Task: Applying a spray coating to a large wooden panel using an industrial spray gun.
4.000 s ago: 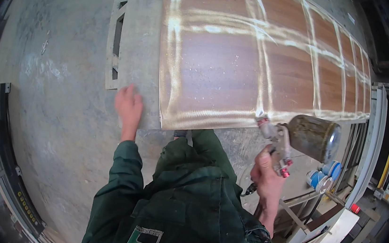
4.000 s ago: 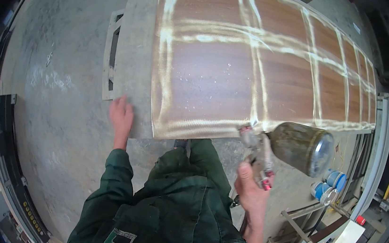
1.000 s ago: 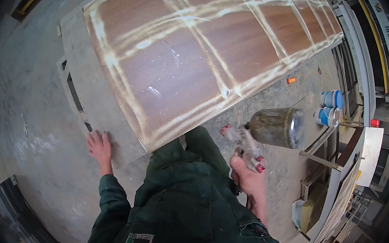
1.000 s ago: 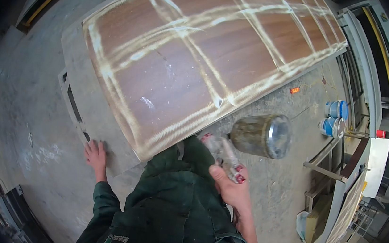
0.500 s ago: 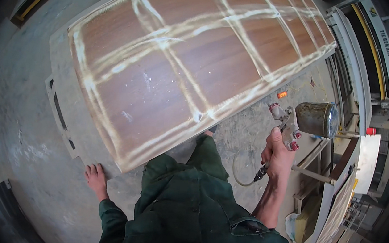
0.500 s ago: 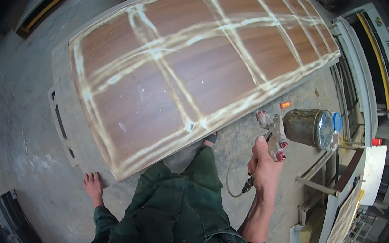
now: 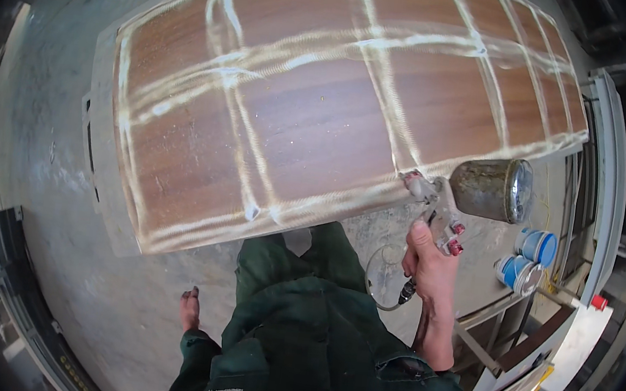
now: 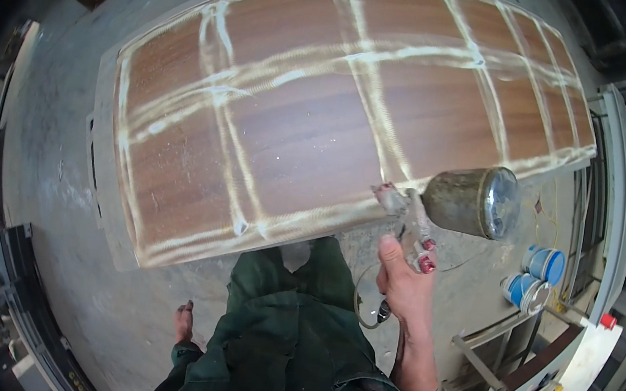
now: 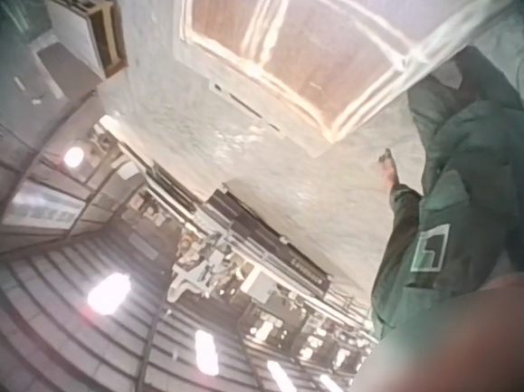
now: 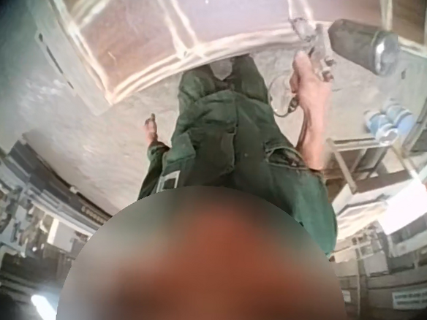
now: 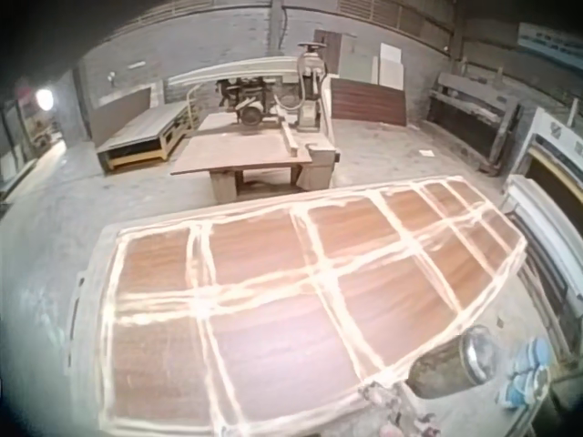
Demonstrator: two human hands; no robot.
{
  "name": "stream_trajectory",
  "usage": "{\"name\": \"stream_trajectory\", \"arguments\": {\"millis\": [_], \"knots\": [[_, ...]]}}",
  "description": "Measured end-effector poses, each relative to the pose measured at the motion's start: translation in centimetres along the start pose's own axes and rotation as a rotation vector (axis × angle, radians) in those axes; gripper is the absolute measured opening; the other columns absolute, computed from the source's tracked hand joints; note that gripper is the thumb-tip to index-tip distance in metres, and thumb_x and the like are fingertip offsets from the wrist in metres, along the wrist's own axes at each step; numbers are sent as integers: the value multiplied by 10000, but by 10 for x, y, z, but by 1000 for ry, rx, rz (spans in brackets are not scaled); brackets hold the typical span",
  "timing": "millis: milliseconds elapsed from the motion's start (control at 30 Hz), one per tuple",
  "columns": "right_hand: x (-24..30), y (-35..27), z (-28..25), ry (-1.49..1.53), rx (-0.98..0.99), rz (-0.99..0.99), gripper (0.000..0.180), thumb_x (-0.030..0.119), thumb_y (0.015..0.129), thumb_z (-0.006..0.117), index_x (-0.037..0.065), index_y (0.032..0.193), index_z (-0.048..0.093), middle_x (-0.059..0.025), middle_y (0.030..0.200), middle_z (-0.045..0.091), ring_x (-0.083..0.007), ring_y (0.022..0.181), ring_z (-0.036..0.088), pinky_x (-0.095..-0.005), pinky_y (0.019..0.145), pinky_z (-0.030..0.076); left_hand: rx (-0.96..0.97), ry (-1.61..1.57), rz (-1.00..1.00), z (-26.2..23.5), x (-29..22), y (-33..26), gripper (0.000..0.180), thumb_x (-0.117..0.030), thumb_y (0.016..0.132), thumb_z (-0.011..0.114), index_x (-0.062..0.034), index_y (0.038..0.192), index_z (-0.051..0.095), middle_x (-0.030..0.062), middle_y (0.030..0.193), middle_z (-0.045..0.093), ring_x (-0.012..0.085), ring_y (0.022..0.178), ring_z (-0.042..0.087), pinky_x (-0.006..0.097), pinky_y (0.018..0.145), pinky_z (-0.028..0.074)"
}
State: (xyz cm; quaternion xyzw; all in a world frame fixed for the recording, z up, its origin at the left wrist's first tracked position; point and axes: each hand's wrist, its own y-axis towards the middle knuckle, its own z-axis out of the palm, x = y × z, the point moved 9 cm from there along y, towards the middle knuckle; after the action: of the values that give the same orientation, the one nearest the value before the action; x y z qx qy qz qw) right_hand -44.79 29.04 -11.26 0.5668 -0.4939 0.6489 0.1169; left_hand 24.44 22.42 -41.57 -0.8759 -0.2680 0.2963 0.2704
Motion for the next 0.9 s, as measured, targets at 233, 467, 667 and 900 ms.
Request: {"name": "stream_trajectory", "arguments": {"millis": [233, 467, 667, 900], "knots": [[17, 21, 13, -72, 196, -52, 283, 299, 1002, 743, 53, 1000, 602, 13, 660, 529, -85, 455, 468, -261, 415, 361, 148, -49, -229, 53, 46, -48, 588, -467, 973, 668, 22, 1299, 689, 232, 1328, 680, 350, 1313, 573, 425, 1122, 407], [26, 29, -17, -55, -1, -73, 243, 270, 1024, 712, 58, 970, 607, 25, 629, 515, -80, 436, 435, -273, 403, 348, 142, -166, -19, 78, -10, -43, 471, -499, 923, 662, -91, 1143, 742, 35, 993, 691, 201, 890, 597, 353, 751, 464], [17, -1, -5, -69, 151, -48, 333, 345, 995, 747, 50, 1030, 596, 6, 697, 521, -86, 445, 427, -265, 420, 347, 260, -295, 6, 88, -39, -27, 463, -412, 937, 729, -8, 1164, 732, 75, 1060, 717, 187, 956, 609, 340, 891, 491], [4, -29, -21, -12, -35, -4, 222, 252, 995, 750, 79, 934, 624, 58, 630, 517, -57, 476, 441, -260, 438, 317, 609, 249, 159, 91, -116, -5, 326, -332, 942, 744, -25, 1045, 779, 69, 927, 753, 141, 909, 662, 332, 840, 520]]}}
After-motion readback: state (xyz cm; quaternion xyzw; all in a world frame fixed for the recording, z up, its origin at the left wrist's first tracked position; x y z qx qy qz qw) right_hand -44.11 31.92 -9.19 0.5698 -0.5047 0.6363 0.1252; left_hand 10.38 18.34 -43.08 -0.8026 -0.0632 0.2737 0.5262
